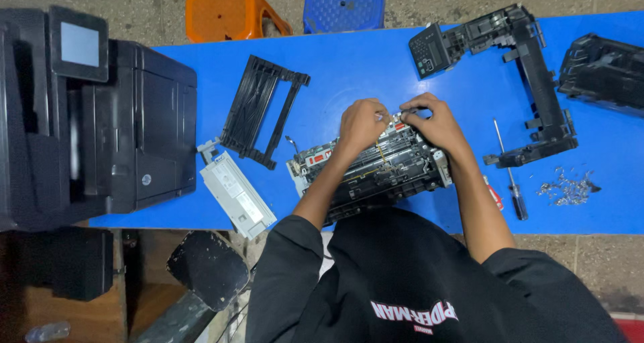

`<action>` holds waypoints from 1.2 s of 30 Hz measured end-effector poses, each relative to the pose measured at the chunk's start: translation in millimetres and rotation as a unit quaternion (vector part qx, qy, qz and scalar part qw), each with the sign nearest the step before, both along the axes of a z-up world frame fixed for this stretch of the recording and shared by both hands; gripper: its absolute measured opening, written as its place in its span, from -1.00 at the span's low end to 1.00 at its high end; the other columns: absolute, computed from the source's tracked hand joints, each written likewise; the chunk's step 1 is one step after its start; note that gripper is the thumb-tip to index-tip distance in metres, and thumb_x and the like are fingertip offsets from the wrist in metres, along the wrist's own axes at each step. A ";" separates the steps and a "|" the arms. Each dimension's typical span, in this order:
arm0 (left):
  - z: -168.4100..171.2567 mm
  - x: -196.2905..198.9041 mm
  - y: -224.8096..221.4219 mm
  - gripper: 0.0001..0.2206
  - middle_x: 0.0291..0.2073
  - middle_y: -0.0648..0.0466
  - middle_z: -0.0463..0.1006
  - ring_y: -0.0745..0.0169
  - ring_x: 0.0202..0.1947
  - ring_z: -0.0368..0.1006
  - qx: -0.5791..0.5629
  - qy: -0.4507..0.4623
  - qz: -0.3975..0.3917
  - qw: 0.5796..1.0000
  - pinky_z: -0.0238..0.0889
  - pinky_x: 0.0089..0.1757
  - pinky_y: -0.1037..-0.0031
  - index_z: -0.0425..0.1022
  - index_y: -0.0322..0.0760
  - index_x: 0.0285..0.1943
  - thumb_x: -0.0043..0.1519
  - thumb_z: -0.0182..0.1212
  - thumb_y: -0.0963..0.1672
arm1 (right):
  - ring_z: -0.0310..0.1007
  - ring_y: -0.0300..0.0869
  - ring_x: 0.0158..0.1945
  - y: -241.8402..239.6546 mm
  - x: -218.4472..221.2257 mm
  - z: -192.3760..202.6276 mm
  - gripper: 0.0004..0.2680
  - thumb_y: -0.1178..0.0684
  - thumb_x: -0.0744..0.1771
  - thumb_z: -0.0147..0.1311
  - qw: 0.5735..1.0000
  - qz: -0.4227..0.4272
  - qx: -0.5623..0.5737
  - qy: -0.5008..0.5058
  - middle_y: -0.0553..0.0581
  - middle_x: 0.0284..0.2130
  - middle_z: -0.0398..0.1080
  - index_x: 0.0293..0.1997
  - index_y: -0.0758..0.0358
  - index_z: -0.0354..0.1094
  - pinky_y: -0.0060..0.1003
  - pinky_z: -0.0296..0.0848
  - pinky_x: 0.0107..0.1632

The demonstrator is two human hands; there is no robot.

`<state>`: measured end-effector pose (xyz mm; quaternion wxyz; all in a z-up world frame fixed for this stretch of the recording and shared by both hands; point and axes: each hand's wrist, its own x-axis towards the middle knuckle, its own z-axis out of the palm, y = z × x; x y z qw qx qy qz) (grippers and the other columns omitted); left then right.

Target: The person disassembles a printer on a blue workbench, removes the circuit board, and manipulates internal components and wires. They use a screwdriver to loosen screws and reposition parts within the printer chassis.

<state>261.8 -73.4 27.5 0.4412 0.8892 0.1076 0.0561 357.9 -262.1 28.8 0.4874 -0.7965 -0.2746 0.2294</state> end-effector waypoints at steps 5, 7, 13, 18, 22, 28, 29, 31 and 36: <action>24.3 -21.4 -26.1 -0.88 -0.43 -0.03 0.52 -0.05 -0.34 0.52 0.175 -0.075 0.021 0.981 0.29 -0.25 0.12 0.61 -0.32 -0.41 0.16 0.23 -0.18 | 0.49 -0.10 -0.05 8.1 -1.3 10.3 -0.87 0.17 0.28 0.23 0.997 0.055 -0.018 0.045 0.16 -0.16 0.54 -0.13 0.29 0.57 -0.23 0.41 -0.05; 23.6 -28.7 -34.0 -0.89 -0.40 -0.02 0.52 -0.03 -0.35 0.50 0.187 -0.082 0.032 0.978 0.28 -0.25 0.13 0.60 -0.33 -0.36 0.20 0.22 -0.18 | 0.51 -0.11 -0.05 10.5 -0.8 7.2 -0.89 0.19 0.28 0.22 0.997 0.068 0.007 0.032 0.16 -0.19 0.54 -0.17 0.31 0.57 -0.25 0.43 0.02; 19.7 -46.4 -55.6 -0.90 -0.32 0.00 0.54 0.02 -0.30 0.52 0.189 -0.110 0.061 0.974 0.30 -0.22 0.19 0.58 -0.36 -0.27 0.23 0.19 -0.19 | 0.53 -0.12 -0.05 11.3 4.2 -1.3 -0.92 0.21 0.29 0.21 0.996 0.077 0.032 0.036 0.14 -0.20 0.55 -0.20 0.34 0.56 -0.27 0.45 0.06; 20.3 -50.0 -42.6 -0.90 -0.31 0.02 0.57 0.04 -0.31 0.51 0.175 -0.105 0.000 0.979 0.30 -0.22 0.20 0.63 -0.33 -0.18 0.23 0.23 -0.18 | 0.51 -0.10 -0.06 9.9 3.3 1.2 -0.89 0.21 0.25 0.25 0.994 0.093 0.026 0.053 0.16 -0.18 0.54 -0.20 0.35 0.56 -0.23 0.43 -0.01; 26.3 -52.8 -25.5 -0.82 -0.32 0.06 0.59 0.08 -0.31 0.49 0.203 -0.108 -0.041 0.972 0.26 -0.26 0.22 0.67 -0.26 -0.12 0.16 0.20 -0.21 | 0.53 -0.08 -0.05 14.0 4.6 5.2 -0.88 0.20 0.24 0.28 0.994 0.105 0.025 0.033 0.17 -0.18 0.54 -0.20 0.34 0.56 -0.23 0.44 0.07; 44.0 -44.6 -8.7 -0.88 -0.45 0.07 0.55 0.07 -0.34 0.47 0.123 -0.042 0.020 0.991 0.10 -0.21 0.18 0.67 -0.24 -0.34 0.18 0.29 -0.12 | 0.52 -0.07 -0.02 10.0 1.4 9.4 -0.84 0.17 0.24 0.30 0.993 0.109 0.027 0.022 0.17 -0.14 0.54 -0.15 0.33 0.56 -0.24 0.41 0.10; 45.8 -43.0 -8.2 -0.87 -0.47 0.08 0.55 0.08 -0.35 0.47 0.103 -0.031 0.023 0.994 0.06 -0.19 0.18 0.67 -0.24 -0.36 0.17 0.29 -0.12 | 0.52 -0.08 -0.01 8.6 0.1 9.8 -0.84 0.17 0.24 0.29 0.994 0.108 0.026 0.024 0.16 -0.13 0.54 -0.14 0.32 0.55 -0.24 0.42 0.11; 48.4 -39.9 -6.6 -0.86 -0.47 0.05 0.53 0.07 -0.33 0.47 0.106 -0.033 0.007 0.994 0.04 -0.17 0.18 0.66 -0.25 -0.35 0.20 0.28 -0.11 | 0.51 -0.07 -0.01 7.9 0.1 11.0 -0.84 0.16 0.24 0.30 0.994 0.108 0.016 0.023 0.17 -0.13 0.55 -0.14 0.33 0.56 -0.23 0.40 0.11; 48.1 -39.1 -8.1 -0.86 -0.46 0.03 0.53 0.04 -0.37 0.45 0.123 -0.037 0.004 0.992 0.04 -0.16 0.19 0.65 -0.28 -0.33 0.19 0.28 -0.12 | 0.52 -0.06 -0.03 10.6 2.1 10.1 -0.84 0.16 0.24 0.30 0.994 0.110 0.013 0.018 0.19 -0.14 0.55 -0.16 0.35 0.55 -0.22 0.42 0.08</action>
